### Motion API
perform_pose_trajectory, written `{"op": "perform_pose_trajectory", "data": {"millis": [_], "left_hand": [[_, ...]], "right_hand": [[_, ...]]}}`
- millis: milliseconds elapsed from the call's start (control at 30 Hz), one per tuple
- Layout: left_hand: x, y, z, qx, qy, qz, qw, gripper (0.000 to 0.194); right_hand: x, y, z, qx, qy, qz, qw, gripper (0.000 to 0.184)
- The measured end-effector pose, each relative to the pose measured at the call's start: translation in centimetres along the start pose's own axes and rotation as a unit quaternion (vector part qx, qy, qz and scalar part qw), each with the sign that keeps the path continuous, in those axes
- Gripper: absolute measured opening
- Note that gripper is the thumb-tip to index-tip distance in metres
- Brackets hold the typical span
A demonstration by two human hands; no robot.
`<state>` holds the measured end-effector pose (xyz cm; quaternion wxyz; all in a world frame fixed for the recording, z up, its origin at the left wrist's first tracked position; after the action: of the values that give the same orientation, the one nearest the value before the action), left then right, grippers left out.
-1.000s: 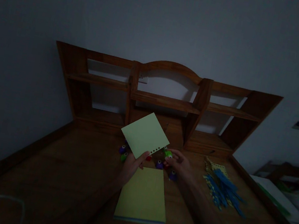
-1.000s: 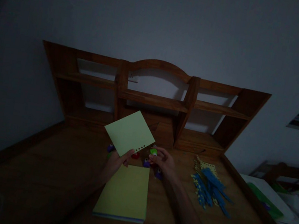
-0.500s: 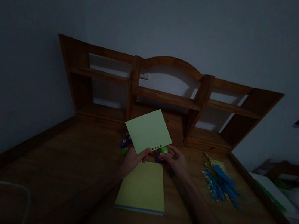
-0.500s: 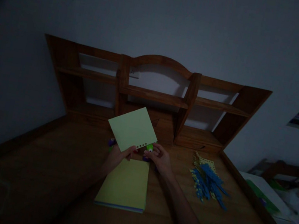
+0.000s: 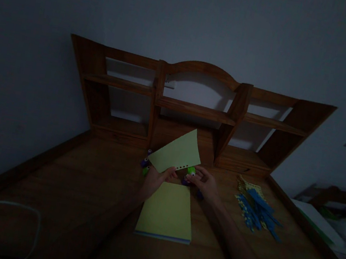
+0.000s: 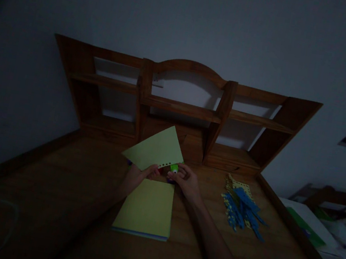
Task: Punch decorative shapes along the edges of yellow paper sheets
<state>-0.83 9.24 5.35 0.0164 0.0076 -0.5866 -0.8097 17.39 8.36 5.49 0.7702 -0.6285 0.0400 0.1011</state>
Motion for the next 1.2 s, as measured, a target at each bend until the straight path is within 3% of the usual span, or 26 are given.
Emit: {"op": "perform_pose_trajectory", "data": {"millis": [300,600,967,1200], "left_hand": [[-0.6,-0.3,-0.1,0.014,-0.013,-0.008,1.0,0.03],[-0.5,-0.6,0.1,0.006,-0.014,-0.009,1.0,0.032],[-0.5,-0.9,0.1,0.025,-0.008,-0.012,1.0,0.029],[-0.6,-0.3,0.0,-0.008,-0.017,0.005,1.0,0.031]], "right_hand": [[-0.3,-0.1,0.1,0.019,-0.023,-0.035,0.999,0.035],[0.0,0.5,0.2,0.01,-0.013,-0.013,1.0,0.046],[0.0,0.4,0.3,0.015,-0.015,-0.022,1.0,0.039],[0.3,0.3,0.3,0.01,-0.005,-0.014,1.0,0.036]]}}
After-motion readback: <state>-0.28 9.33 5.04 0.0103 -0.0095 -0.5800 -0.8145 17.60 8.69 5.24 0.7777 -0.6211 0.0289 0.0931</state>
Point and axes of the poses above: each hand's wrist, its own z-axis towards the middle knuckle, its own x-axis out of the back of the hand, y = z × x, the point moved 10 cm from there along z, towards the middle knuckle, and after that the axes turned 3 degrees about y, right-handed, at the moved point
